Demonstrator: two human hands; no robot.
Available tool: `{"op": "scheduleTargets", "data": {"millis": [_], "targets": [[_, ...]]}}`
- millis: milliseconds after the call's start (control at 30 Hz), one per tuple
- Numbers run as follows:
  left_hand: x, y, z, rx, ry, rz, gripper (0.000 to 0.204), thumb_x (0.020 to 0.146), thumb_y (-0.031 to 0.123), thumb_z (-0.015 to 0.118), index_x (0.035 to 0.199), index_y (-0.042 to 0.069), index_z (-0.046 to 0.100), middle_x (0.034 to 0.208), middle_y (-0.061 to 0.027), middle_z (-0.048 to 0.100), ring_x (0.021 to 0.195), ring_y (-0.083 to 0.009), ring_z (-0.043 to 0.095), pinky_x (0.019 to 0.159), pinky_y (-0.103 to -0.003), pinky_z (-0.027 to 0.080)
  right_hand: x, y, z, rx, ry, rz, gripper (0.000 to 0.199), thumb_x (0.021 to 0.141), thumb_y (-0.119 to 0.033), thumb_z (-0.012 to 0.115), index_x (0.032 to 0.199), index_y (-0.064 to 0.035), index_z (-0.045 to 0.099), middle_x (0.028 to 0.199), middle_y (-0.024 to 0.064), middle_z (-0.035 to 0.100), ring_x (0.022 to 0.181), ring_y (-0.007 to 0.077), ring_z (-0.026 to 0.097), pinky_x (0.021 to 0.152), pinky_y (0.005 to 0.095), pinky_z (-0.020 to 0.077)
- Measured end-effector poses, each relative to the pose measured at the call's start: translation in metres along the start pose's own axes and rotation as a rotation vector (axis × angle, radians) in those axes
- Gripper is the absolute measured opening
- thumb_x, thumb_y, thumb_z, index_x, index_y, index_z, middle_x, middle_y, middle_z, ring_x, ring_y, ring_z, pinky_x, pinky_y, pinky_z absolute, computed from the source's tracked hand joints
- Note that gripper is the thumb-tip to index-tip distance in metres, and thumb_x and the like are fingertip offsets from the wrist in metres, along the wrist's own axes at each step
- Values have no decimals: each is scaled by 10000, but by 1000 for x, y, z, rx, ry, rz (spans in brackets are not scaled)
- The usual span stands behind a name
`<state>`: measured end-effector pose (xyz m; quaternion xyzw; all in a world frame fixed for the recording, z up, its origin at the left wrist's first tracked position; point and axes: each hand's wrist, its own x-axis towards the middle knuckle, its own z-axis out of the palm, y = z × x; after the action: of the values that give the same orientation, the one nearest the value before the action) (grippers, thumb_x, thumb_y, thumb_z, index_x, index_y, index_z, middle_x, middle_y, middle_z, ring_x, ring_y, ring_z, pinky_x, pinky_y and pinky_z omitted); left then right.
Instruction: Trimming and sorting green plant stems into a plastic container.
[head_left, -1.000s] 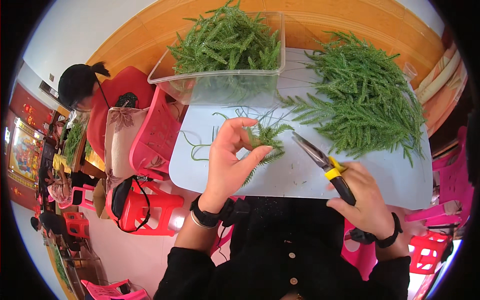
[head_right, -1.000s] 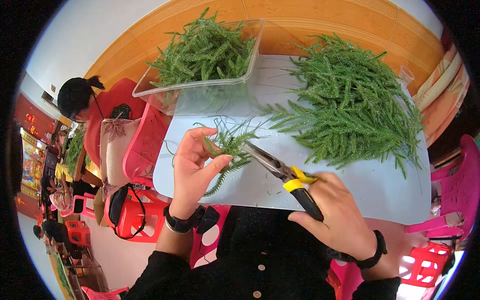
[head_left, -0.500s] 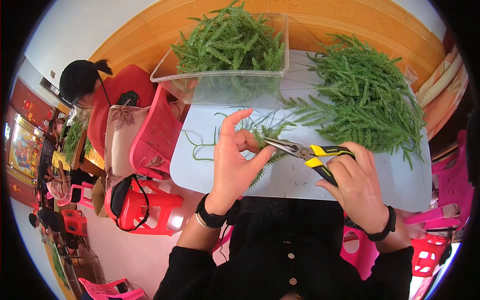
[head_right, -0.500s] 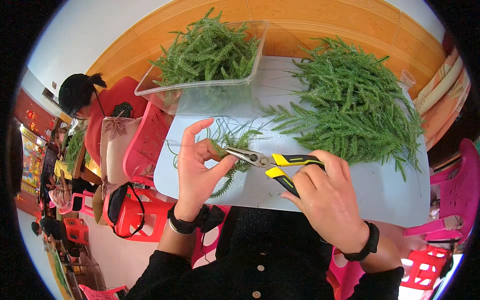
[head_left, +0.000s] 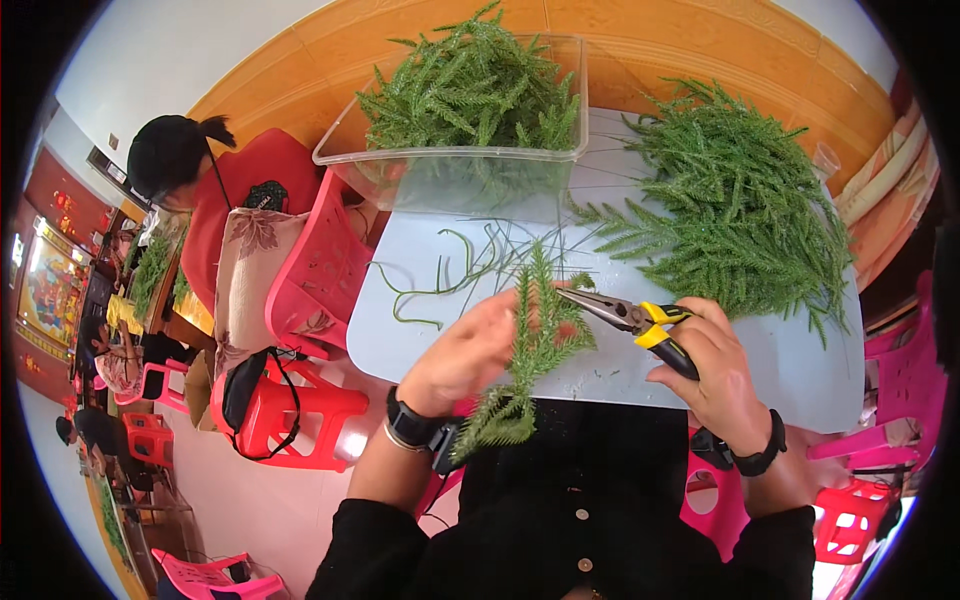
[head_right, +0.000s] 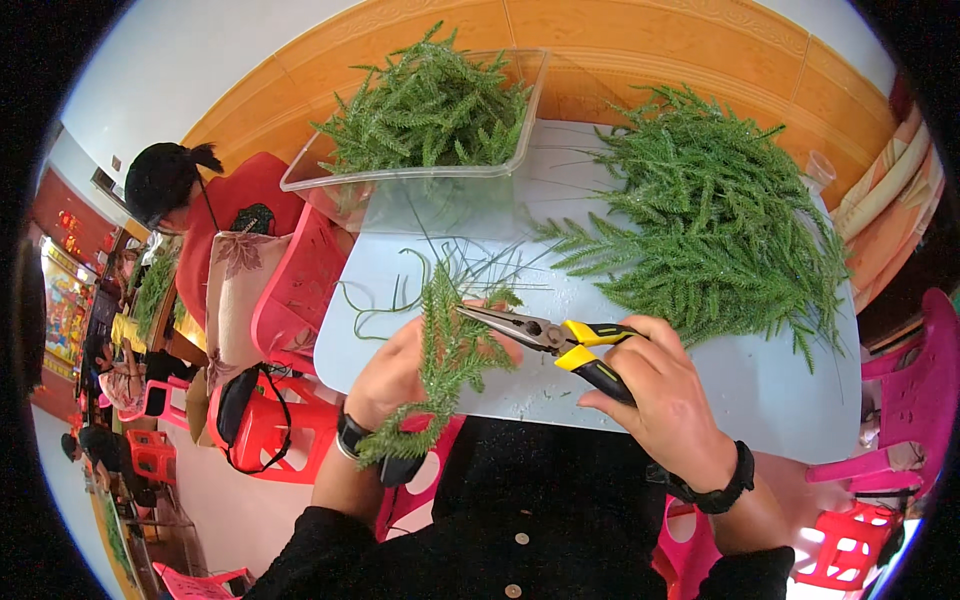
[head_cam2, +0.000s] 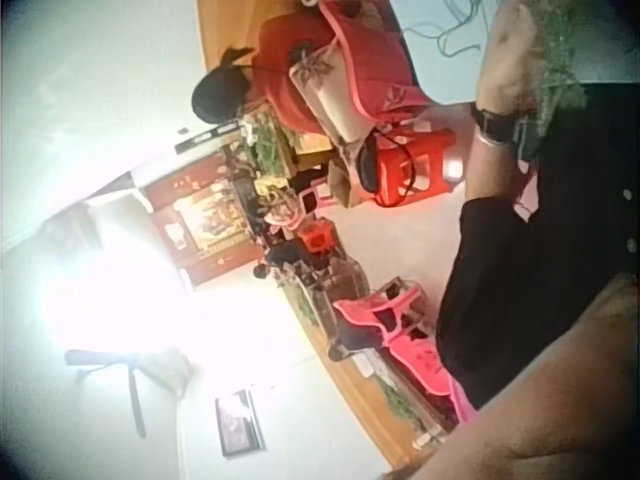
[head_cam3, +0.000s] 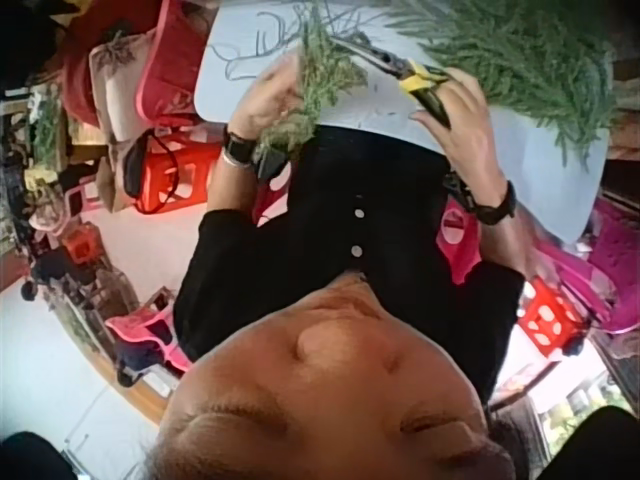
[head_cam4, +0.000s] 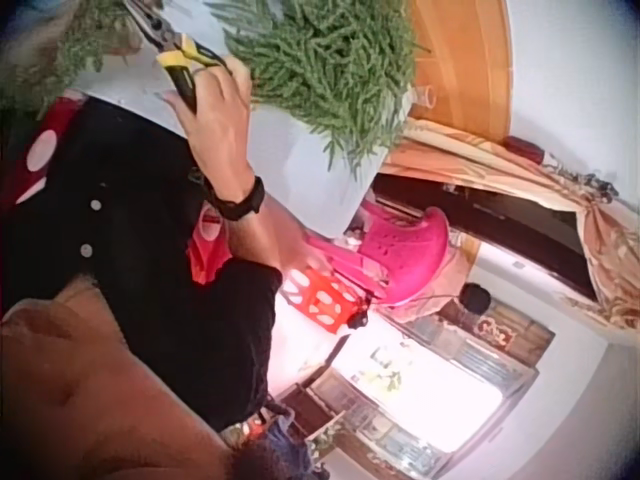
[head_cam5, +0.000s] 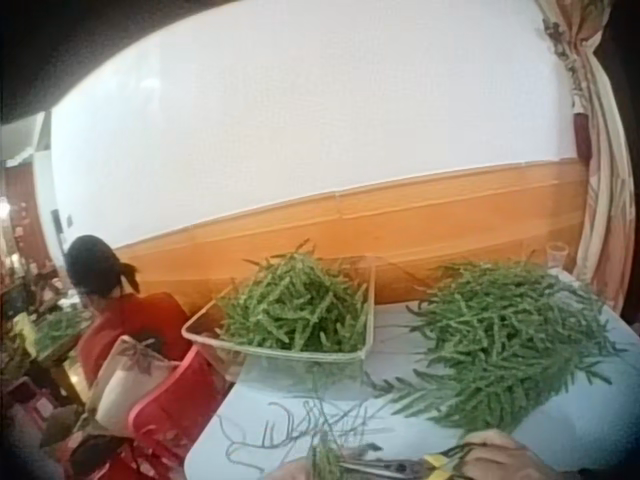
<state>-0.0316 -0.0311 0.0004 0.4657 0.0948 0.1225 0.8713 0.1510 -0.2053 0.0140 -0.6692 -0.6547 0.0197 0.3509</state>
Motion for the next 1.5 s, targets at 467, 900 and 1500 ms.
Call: {"op": "scheduleTargets", "data": {"millis": [467, 900, 1500], "targets": [[11, -3, 12, 681, 425, 360, 174, 756, 37, 578, 927, 7, 574, 728, -22, 577, 653, -72, 505, 671, -192, 382, -10, -11, 7, 578, -168, 407, 193, 749, -171, 547, 824, 5, 522, 789, 83, 546, 766, 193, 482, 687, 293, 389], [13, 2, 8, 1200, 383, 683, 149, 655, -37, 626, 799, -10, 600, 651, -57, 538, 624, -136, 481, 625, -244, 384, -7, -7, 32, 885, -196, 407, 343, 831, -297, 495, 967, 19, 485, 859, 73, 555, 800, 118, 474, 734, 264, 372], [11, -6, 7, 1241, 484, 980, 143, 590, 8, 690, 675, 49, 583, 559, -24, 493, 529, -156, 471, 763, -353, 396, -13, -11, 47, 1151, -230, 496, 354, 855, -292, 468, 1010, 27, 471, 944, 75, 563, 876, 111, 471, 794, 259, 357]]}}
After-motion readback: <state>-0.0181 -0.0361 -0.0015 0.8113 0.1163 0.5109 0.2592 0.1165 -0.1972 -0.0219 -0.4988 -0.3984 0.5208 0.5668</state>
